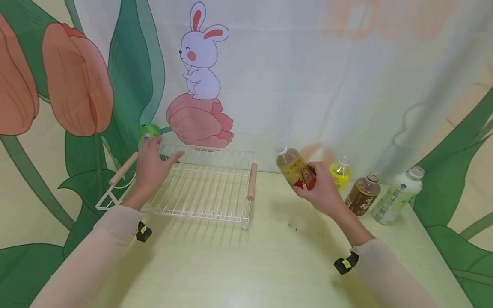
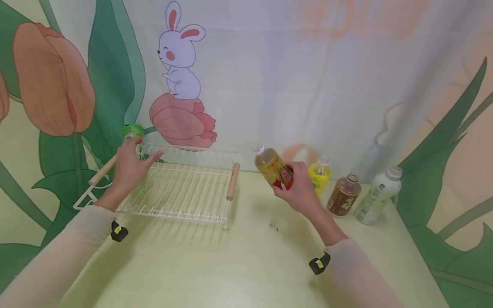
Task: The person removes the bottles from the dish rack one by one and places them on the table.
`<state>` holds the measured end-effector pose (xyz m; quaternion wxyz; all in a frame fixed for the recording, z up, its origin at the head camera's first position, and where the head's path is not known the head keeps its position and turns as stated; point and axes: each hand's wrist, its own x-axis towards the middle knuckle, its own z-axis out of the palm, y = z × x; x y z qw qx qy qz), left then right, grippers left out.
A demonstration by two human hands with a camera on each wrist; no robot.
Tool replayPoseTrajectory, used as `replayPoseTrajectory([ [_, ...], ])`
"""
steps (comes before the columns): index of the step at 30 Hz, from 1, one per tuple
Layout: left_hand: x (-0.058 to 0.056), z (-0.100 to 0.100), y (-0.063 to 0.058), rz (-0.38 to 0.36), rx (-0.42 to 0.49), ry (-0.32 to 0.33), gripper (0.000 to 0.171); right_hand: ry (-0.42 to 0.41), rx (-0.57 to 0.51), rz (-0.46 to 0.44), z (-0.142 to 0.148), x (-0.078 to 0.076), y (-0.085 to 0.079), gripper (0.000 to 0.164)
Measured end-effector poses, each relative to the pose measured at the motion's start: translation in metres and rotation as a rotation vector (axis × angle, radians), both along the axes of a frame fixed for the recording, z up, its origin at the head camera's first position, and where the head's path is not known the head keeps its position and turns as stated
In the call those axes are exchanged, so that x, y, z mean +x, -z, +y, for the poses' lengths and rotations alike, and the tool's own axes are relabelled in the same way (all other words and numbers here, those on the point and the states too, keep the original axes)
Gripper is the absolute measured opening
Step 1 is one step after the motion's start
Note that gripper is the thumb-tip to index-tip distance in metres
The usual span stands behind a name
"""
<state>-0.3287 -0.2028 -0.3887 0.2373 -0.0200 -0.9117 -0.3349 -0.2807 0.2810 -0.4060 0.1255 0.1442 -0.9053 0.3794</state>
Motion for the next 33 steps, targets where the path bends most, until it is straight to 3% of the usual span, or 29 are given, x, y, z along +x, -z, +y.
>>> replayPoseTrajectory([
  [5,-0.002,-0.024,0.019,-0.15,0.022,-0.072,0.102,0.046,-0.043,-0.073,0.005,-0.001,0.008,0.07],
  [13,-0.008,-0.042,0.037,-0.181,0.017,-0.138,0.092,0.06,-0.078,-0.125,0.007,-0.005,0.026,0.071],
  [21,-0.011,-0.051,0.037,-0.287,0.004,-0.122,0.095,0.064,-0.169,-0.184,0.008,-0.007,0.048,0.073],
  [26,-0.013,-0.055,0.041,-0.382,0.056,-0.079,0.099,0.06,-0.177,-0.186,0.01,-0.006,0.06,0.073],
  [33,-0.019,-0.055,0.048,-0.327,0.125,-0.039,0.091,0.077,-0.161,-0.235,0.015,-0.006,0.07,0.074],
])
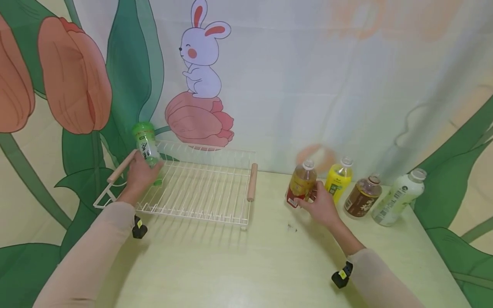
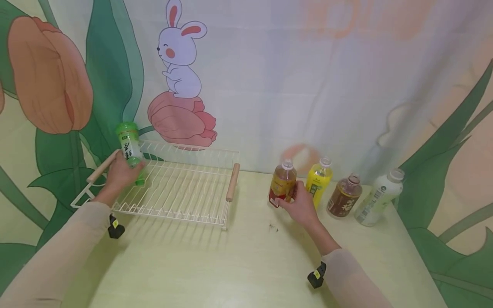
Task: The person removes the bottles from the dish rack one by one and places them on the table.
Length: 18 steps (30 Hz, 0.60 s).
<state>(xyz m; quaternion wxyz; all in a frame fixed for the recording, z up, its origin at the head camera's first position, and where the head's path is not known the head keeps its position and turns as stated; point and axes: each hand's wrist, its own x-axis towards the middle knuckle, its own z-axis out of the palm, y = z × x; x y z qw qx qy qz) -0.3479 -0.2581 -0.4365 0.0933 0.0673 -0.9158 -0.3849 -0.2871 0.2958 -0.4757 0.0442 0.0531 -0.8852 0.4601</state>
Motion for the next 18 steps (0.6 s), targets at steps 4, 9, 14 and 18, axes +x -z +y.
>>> replayPoseTrajectory([
  [4,0.0,0.0,0.0,0.004,0.015,0.01,0.089,0.002,0.015,-0.015,0.002,-0.002,0.006,0.077],
  [9,-0.002,0.001,-0.002,-0.033,0.021,-0.008,0.092,0.017,0.038,-0.023,0.003,-0.004,0.012,0.076],
  [14,-0.001,0.002,-0.005,-0.093,0.012,-0.02,0.094,0.008,0.053,-0.045,0.001,-0.002,0.016,0.078],
  [18,0.0,0.001,-0.009,-0.114,-0.004,-0.011,0.091,0.015,0.063,-0.054,-0.001,-0.003,0.015,0.075],
])
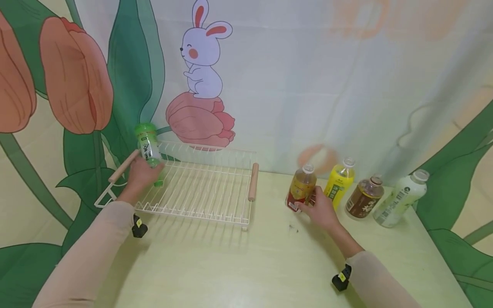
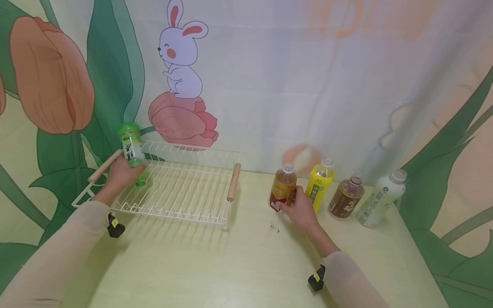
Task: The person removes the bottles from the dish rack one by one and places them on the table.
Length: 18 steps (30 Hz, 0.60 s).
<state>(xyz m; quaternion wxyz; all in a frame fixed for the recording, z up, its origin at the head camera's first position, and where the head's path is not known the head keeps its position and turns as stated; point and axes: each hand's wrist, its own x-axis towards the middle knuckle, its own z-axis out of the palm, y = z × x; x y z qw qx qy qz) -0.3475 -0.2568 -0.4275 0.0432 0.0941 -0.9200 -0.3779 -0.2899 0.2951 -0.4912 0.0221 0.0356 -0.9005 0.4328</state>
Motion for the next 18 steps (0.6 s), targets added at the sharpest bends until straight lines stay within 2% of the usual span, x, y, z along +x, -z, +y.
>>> replayPoseTrajectory([
  [6,0.005,-0.001,-0.006,0.005,0.017,0.058,0.081,0.012,0.101,-0.042,-0.001,0.004,0.0,0.061],
  [9,0.005,0.002,-0.013,0.019,0.019,0.092,0.074,0.009,0.147,-0.069,0.001,0.006,0.003,0.053],
  [11,0.006,0.008,-0.021,0.026,0.008,0.122,0.075,0.006,0.16,-0.084,0.001,0.008,0.003,0.051],
  [15,0.012,0.025,-0.038,0.071,0.012,0.19,0.076,-0.001,0.182,-0.113,0.0,0.015,-0.002,0.06],
  [18,0.02,0.041,-0.051,0.11,0.058,0.247,0.073,-0.022,0.239,-0.155,-0.003,0.023,-0.012,0.074],
])
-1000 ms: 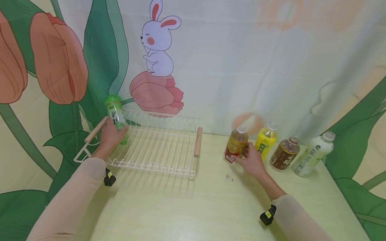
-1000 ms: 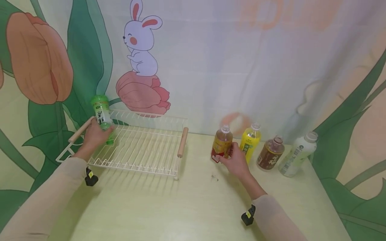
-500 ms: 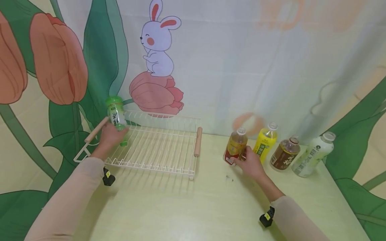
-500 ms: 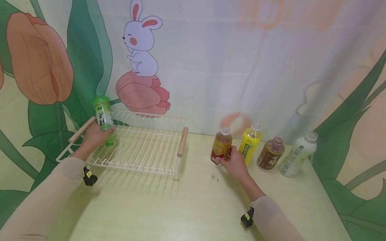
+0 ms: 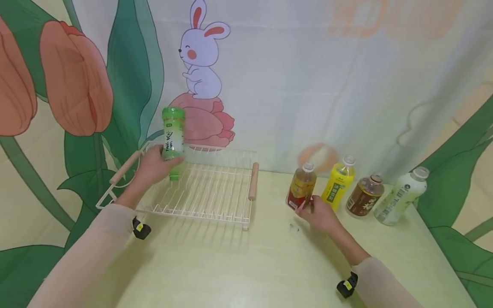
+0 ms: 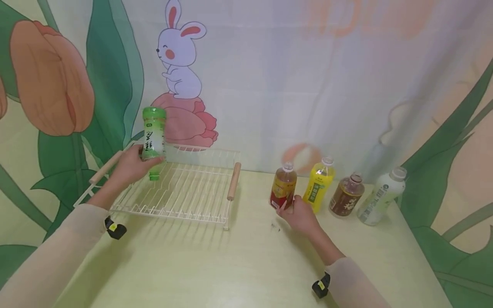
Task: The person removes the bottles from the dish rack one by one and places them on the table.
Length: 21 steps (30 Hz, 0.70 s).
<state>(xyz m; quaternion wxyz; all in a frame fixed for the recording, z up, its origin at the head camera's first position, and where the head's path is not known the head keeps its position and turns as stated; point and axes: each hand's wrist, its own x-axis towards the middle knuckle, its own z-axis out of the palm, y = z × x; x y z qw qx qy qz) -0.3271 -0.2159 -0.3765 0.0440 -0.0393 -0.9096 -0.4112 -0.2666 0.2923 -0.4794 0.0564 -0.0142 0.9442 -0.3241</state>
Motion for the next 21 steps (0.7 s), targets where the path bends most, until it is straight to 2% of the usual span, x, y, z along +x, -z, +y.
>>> replayPoseTrajectory([
  [5,0.013,0.03,-0.016,0.101,0.002,0.067,0.077,-0.124,0.076,-0.111,0.006,0.023,-0.033,0.092],
  [7,0.018,0.042,-0.024,0.15,-0.013,0.084,0.075,-0.192,0.083,-0.127,0.008,0.033,-0.051,0.09],
  [9,0.024,0.053,-0.032,0.175,-0.017,0.107,0.073,-0.258,0.075,-0.101,0.007,0.042,-0.072,0.084],
  [13,0.043,0.077,-0.045,0.203,-0.046,0.185,0.073,-0.332,0.078,0.089,-0.002,0.056,-0.115,0.065],
  [16,0.058,0.096,-0.053,0.245,-0.122,0.251,0.077,-0.326,0.122,0.287,-0.012,0.062,-0.143,0.057],
  [18,0.066,0.108,-0.057,0.288,-0.176,0.288,0.077,-0.296,0.155,0.399,-0.019,0.064,-0.156,0.059],
  [21,0.075,0.125,-0.061,0.332,-0.251,0.331,0.076,-0.272,0.192,0.551,-0.03,0.064,-0.168,0.07],
])
